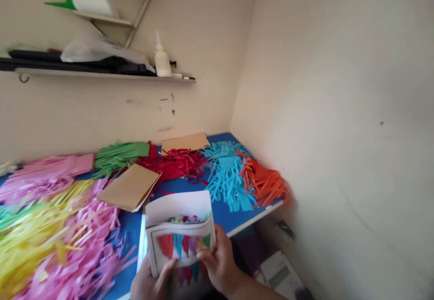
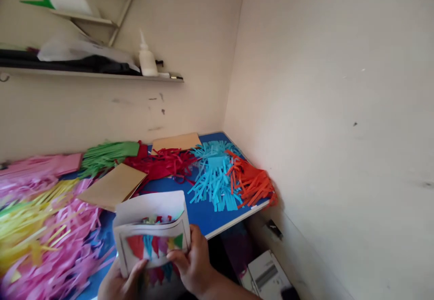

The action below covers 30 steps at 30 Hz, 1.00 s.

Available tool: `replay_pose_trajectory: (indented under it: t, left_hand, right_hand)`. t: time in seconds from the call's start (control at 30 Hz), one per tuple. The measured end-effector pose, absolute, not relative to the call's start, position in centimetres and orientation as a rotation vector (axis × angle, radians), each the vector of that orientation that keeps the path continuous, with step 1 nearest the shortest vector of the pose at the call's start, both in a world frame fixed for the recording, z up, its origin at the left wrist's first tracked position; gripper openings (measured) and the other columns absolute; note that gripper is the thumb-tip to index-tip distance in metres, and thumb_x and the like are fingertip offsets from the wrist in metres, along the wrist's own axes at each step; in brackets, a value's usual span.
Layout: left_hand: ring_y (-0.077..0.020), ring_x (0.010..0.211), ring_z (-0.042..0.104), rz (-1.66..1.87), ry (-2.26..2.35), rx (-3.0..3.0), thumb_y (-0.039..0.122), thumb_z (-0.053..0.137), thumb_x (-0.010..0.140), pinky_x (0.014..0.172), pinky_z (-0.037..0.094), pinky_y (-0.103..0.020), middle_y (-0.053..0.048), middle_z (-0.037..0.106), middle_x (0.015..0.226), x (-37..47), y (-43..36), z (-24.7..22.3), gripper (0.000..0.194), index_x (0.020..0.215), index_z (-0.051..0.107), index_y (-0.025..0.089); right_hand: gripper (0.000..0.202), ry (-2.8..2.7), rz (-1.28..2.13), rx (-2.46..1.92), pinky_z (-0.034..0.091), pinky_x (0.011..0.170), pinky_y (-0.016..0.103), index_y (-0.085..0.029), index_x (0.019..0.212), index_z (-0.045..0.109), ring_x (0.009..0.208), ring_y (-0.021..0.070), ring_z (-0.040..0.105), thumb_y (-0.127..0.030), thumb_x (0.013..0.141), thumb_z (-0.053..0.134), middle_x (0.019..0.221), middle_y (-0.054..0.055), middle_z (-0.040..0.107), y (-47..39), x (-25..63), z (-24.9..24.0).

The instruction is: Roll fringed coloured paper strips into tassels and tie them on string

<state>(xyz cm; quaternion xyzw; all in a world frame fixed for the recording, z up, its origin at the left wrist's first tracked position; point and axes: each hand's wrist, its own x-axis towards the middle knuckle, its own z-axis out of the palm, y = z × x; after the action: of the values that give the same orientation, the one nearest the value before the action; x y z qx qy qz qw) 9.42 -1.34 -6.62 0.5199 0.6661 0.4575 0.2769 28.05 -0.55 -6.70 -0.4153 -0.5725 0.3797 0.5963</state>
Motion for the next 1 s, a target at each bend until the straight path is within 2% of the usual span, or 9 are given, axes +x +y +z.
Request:
replay_pose_trajectory:
  t: [0.1,0.17,0.27,0.43,0.53,0.63,0.7,0.8,1.0]
  left_hand:
    - [-0.0331,0.074,0.070,1.212,1.886,1.351,0.071,0.061,0.068,0.063,0.053,-0.038,-0.007,0.075,0.076,9.9,-0.9,-7.7,0.049,0.081,0.064,0.024]
    - [-0.0346,0.076,0.070,1.161,1.894,1.355,0.071,0.065,0.064,0.065,0.053,-0.040,-0.008,0.075,0.075,9.9,-0.9,-8.2,0.049,0.079,0.063,0.024]
    - [-0.0355,0.079,0.071,1.079,1.816,1.371,0.068,0.071,0.060,0.068,0.055,-0.041,-0.010,0.076,0.080,9.9,-1.1,-8.2,0.050,0.080,0.065,0.023]
    - [-0.0322,0.102,0.067,1.295,1.545,1.382,0.068,0.052,0.080,0.086,0.054,-0.038,-0.009,0.074,0.106,9.2,-0.4,-5.3,0.053,0.102,0.067,0.022]
    - [-0.0307,0.109,0.064,1.354,1.541,1.340,0.069,0.054,0.078,0.093,0.051,-0.035,-0.009,0.073,0.108,8.7,1.1,-3.2,0.053,0.098,0.067,0.022]
    - [-0.0275,0.099,0.067,1.377,1.513,1.232,0.065,0.064,0.073,0.083,0.055,-0.032,-0.006,0.073,0.099,8.7,2.4,-2.7,0.050,0.100,0.063,0.022]
    - [-0.0238,0.090,0.068,1.454,1.421,1.153,0.057,0.070,0.073,0.078,0.056,-0.031,-0.003,0.073,0.094,8.9,2.8,-3.2,0.049,0.109,0.057,0.026]
    - [-0.0204,0.080,0.068,1.585,1.460,1.160,0.049,0.076,0.071,0.073,0.055,-0.029,-0.002,0.071,0.091,8.7,2.6,-4.5,0.048,0.108,0.055,0.026]
    - [-0.0245,0.091,0.066,1.490,1.636,1.351,0.049,0.070,0.075,0.085,0.052,-0.034,-0.006,0.072,0.094,7.5,2.3,-5.1,0.031,0.091,0.067,0.023]
  right_hand:
    - [0.047,-1.372,0.866,-0.973,0.056,0.075,0.035,-0.021,0.105,0.060,0.078,0.0243,0.064,-0.065,0.087,0.056,0.085,0.007,0.067,0.2,28.6,-7.4]
    - [0.046,-1.390,0.865,-0.952,0.055,0.077,0.034,-0.021,0.108,0.059,0.083,0.0247,0.065,-0.062,0.091,0.050,0.091,0.009,0.067,1.0,29.1,-6.9]
    - [0.043,-1.405,0.816,-0.958,0.052,0.089,0.035,-0.021,0.121,0.054,0.101,0.0257,0.064,-0.054,0.094,0.049,0.109,0.011,0.066,2.3,29.5,-5.8]
    - [0.033,-1.385,0.778,-1.019,0.050,0.095,0.034,-0.022,0.121,0.053,0.106,0.0238,0.063,-0.044,0.097,0.049,0.110,0.009,0.066,3.3,29.1,-5.8]
    - [0.037,-1.399,0.820,-1.001,0.051,0.096,0.034,-0.021,0.125,0.051,0.109,0.0245,0.063,-0.045,0.097,0.048,0.110,0.010,0.065,3.1,28.7,-6.7]
    - [0.054,-1.410,0.810,-1.008,0.045,0.105,0.039,-0.019,0.143,0.033,0.126,0.0271,0.053,-0.044,0.097,0.048,0.133,0.015,0.054,2.9,28.8,-7.8]
    - [0.065,-1.424,0.787,-1.027,0.045,0.105,0.041,-0.018,0.148,0.023,0.128,0.0284,0.052,-0.043,0.095,0.052,0.138,0.018,0.049,3.0,29.2,-8.6]
    - [0.065,-1.447,0.771,-1.030,0.050,0.099,0.041,-0.019,0.145,0.031,0.116,0.0285,0.059,-0.042,0.091,0.059,0.129,0.018,0.055,3.4,30.0,-9.6]
    - [0.051,-1.495,0.762,-0.955,0.054,0.086,0.033,-0.024,0.120,0.054,0.099,0.0227,0.063,-0.048,0.080,0.074,0.112,0.009,0.060,4.7,31.0,-7.9]
